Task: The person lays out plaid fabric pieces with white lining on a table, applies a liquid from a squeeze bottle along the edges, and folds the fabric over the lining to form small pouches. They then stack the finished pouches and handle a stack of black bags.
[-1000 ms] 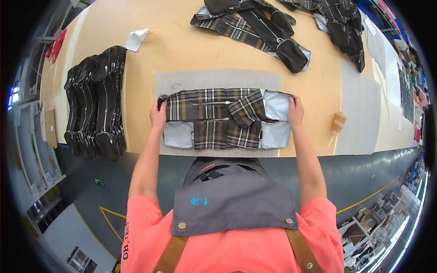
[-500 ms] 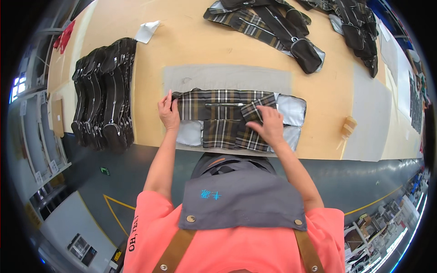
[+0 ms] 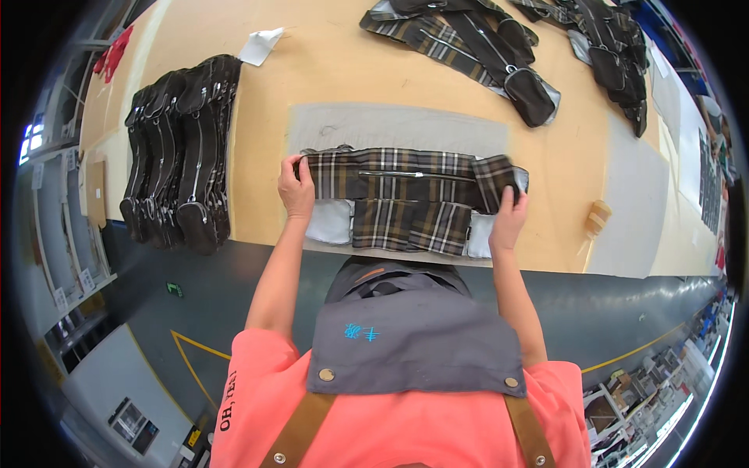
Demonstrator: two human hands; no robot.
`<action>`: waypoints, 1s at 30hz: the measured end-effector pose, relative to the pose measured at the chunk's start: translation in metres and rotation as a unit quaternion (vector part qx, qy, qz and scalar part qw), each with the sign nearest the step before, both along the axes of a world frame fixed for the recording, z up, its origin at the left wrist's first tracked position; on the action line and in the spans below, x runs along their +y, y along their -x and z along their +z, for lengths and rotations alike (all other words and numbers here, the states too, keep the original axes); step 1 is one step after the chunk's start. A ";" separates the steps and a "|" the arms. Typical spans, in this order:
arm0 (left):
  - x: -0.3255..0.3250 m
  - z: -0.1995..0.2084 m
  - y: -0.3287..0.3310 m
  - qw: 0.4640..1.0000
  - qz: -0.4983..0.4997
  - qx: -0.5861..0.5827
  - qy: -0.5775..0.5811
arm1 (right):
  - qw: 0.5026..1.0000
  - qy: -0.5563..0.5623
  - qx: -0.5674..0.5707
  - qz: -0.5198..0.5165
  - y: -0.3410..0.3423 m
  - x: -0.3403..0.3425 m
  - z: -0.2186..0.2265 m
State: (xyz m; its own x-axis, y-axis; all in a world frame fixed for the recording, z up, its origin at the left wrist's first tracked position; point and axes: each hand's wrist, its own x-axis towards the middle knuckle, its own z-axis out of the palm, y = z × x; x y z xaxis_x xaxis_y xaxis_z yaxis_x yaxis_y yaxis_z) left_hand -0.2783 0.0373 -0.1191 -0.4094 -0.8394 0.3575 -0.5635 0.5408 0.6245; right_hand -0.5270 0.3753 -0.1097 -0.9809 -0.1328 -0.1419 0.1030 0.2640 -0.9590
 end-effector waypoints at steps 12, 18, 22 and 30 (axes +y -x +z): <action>0.115 -0.005 0.119 0.930 -0.133 0.052 -0.338 | 0.938 -0.053 0.191 0.286 -0.033 -0.071 -0.005; 0.120 -0.031 0.118 0.912 -0.168 -0.019 -0.373 | 0.924 -0.048 0.052 0.376 -0.018 -0.076 -0.005; 0.125 -0.024 0.120 0.922 -0.184 -0.020 -0.340 | 0.930 -0.132 0.218 0.266 0.075 -0.065 -0.005; 0.125 -0.014 0.129 0.926 -0.161 -0.037 -0.338 | 0.804 -0.388 0.408 0.190 0.237 -0.029 -0.049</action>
State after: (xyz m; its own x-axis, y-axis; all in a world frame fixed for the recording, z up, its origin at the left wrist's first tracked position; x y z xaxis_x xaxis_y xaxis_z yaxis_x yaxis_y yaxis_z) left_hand -0.4071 0.1625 -0.1333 -0.6806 -0.6906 -0.2445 -0.4958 0.1884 0.8478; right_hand -0.7638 0.3460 -0.1583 -0.6991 -0.6272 0.3432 -0.7066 0.6794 -0.1977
